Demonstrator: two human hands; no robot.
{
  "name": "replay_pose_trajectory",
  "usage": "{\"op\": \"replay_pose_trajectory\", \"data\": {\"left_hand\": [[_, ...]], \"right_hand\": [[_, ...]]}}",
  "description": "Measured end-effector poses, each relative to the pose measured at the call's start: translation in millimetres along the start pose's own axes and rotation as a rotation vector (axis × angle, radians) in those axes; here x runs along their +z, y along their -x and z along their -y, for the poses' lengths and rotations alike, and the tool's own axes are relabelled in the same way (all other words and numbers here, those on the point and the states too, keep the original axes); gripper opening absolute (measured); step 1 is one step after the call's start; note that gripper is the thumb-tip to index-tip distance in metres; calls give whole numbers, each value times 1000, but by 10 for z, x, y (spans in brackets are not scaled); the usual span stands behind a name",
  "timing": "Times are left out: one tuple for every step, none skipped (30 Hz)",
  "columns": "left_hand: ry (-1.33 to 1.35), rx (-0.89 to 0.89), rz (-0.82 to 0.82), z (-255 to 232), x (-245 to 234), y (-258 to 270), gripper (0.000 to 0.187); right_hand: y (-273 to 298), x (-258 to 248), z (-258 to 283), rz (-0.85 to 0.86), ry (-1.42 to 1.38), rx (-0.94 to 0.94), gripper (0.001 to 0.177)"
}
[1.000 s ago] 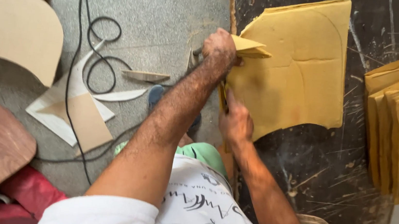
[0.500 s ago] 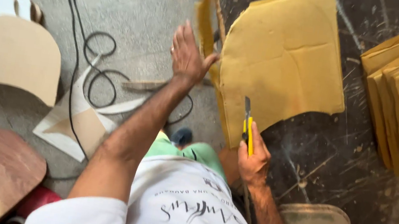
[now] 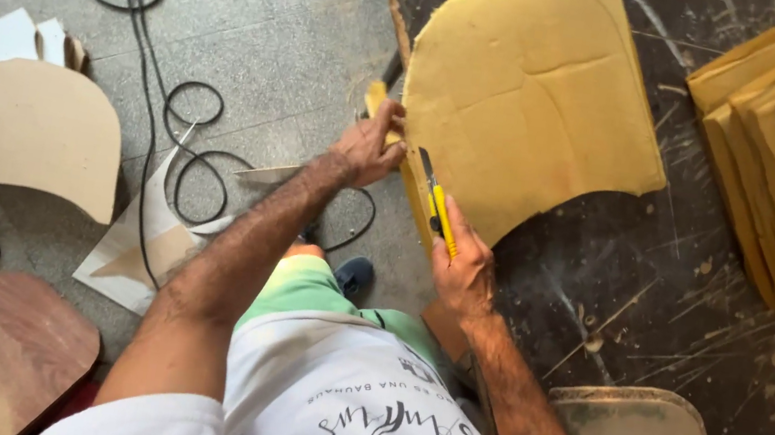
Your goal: The person uses a utility knife to cut a large sheet of yellow foam on a workbench. They follow a pre-drawn outline, carefully trimming the edges to shape the foam piece. The person rotates the foam and adjusts their grip to complete the cuts along the curved lines.
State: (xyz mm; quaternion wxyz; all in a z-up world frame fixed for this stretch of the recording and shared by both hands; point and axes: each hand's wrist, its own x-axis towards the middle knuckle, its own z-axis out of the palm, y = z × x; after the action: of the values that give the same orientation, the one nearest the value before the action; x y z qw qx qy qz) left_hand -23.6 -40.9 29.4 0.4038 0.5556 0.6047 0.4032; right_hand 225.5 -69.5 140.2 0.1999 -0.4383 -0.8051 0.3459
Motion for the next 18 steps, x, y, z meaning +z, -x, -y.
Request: {"op": "replay_pose_trajectory", "data": {"left_hand": [[16,0,29,122,74,-13,43],[33,-1,59,250,148,-30,44],[36,0,64,187,147,-3,44],[26,-34,59,125,141,23,39],[20,-68,52,53,154,42,35],[28,-66,56,63,177,35,35],[17,-42,44,83,171,39,38],[5,-18,33,102,162,48,41],[7,-23,29,47,115,78,41],[-49,-35,42,-9,70,105,47],[-105,-41,60,-72,40,117,53],[-101,-41,61,-128,-53,117,53],[-268,-22,111,-191,-123,116,63],[-434,-1,161,-252,-194,114,72],[-430,0,161,-334,-231,103,72],[-406,2,182,-416,-268,94,78],[-383,1,206,-496,-301,110,85],[-378,-3,209,-407,-223,70,85]], "right_hand": [[-20,18,24,13,15,-15,64],[-48,38,43,26,29,-30,64],[-65,36,77,24,31,-25,64],[-86,34,113,46,84,-2,64],[-107,12,145,69,142,20,64],[-82,8,87,70,149,26,64],[-79,18,31,93,167,28,63],[-74,30,-22,116,185,30,61],[-69,43,-73,122,185,29,61],[-65,53,-127,131,215,20,62],[-51,52,-185,134,248,16,64],[-73,72,-176,135,250,18,64],[-81,74,-172,146,274,7,64],[-89,76,-170,156,297,-4,64],[-119,89,-128,158,301,-3,64],[-147,103,-86,159,335,0,61],[-150,124,-38,163,366,7,58],[-146,133,-39,168,367,11,58]]}}
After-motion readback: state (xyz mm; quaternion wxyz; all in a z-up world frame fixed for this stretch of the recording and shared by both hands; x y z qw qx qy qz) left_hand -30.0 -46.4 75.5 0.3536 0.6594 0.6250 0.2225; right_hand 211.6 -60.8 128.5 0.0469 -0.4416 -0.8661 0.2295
